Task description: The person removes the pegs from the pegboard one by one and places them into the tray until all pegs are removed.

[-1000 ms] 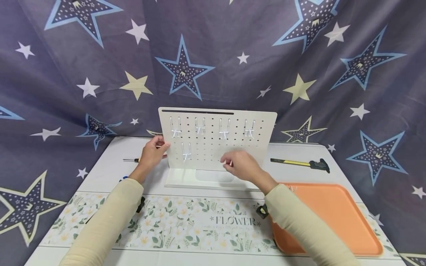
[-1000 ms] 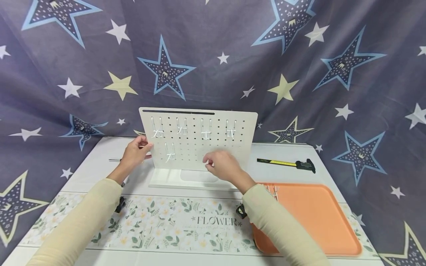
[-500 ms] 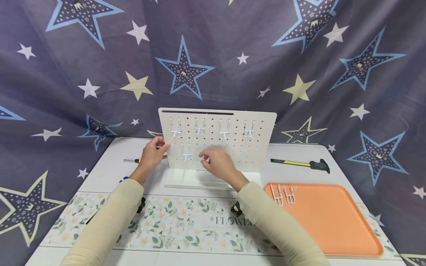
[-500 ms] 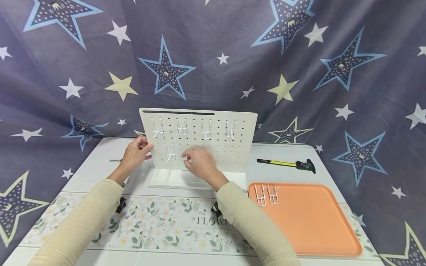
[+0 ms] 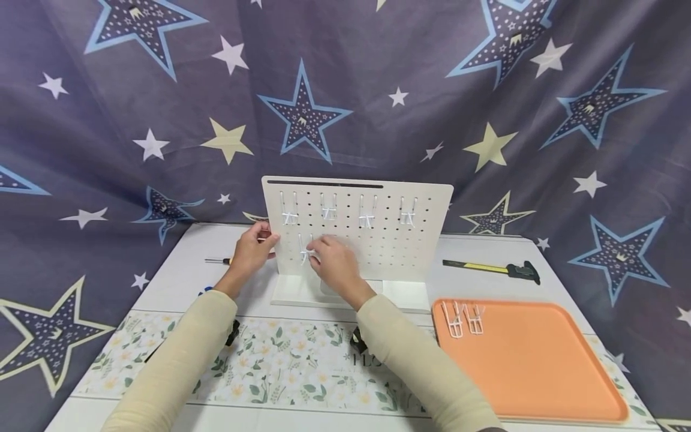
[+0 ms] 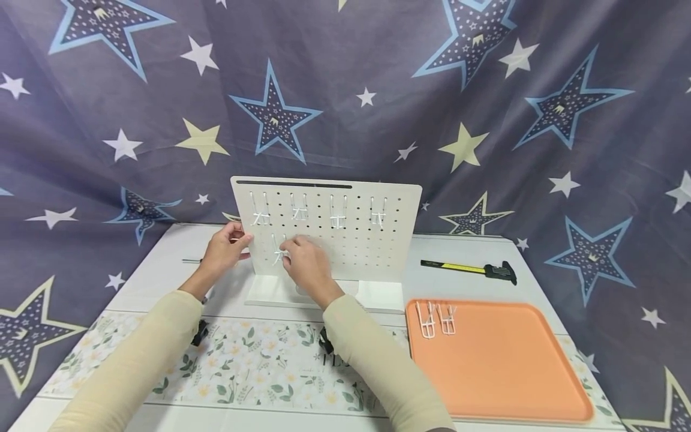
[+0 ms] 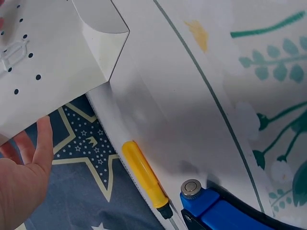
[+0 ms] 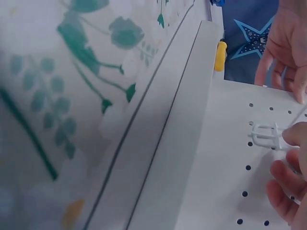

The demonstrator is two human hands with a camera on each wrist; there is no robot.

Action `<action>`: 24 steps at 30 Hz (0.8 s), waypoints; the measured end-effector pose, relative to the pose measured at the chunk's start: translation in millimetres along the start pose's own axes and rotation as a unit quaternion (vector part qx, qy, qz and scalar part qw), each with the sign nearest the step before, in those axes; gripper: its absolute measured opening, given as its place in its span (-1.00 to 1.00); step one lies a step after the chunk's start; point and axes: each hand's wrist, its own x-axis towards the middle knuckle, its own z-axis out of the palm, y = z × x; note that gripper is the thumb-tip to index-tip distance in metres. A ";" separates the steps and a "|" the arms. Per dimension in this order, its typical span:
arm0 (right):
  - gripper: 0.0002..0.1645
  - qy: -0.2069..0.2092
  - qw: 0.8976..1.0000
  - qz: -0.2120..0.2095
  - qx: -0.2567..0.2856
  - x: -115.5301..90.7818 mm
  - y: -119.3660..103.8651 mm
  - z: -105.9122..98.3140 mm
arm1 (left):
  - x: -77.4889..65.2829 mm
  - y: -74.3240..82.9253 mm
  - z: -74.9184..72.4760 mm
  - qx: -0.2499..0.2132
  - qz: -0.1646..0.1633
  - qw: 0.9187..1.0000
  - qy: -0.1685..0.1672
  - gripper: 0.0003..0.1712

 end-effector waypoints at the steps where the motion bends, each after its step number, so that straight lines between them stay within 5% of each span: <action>1: -0.80 0.004 1.000 0.004 -0.001 0.1 -1.3 0.9 | -0.3 0.3 0.2 0.001 0.002 1.000 0.000 -0.76; 24: -0.91 0.056 0.998 0.023 -0.027 1.6 -10.8 22.5 | -0.2 2.8 0.9 0.000 -0.006 1.000 -0.006 -0.75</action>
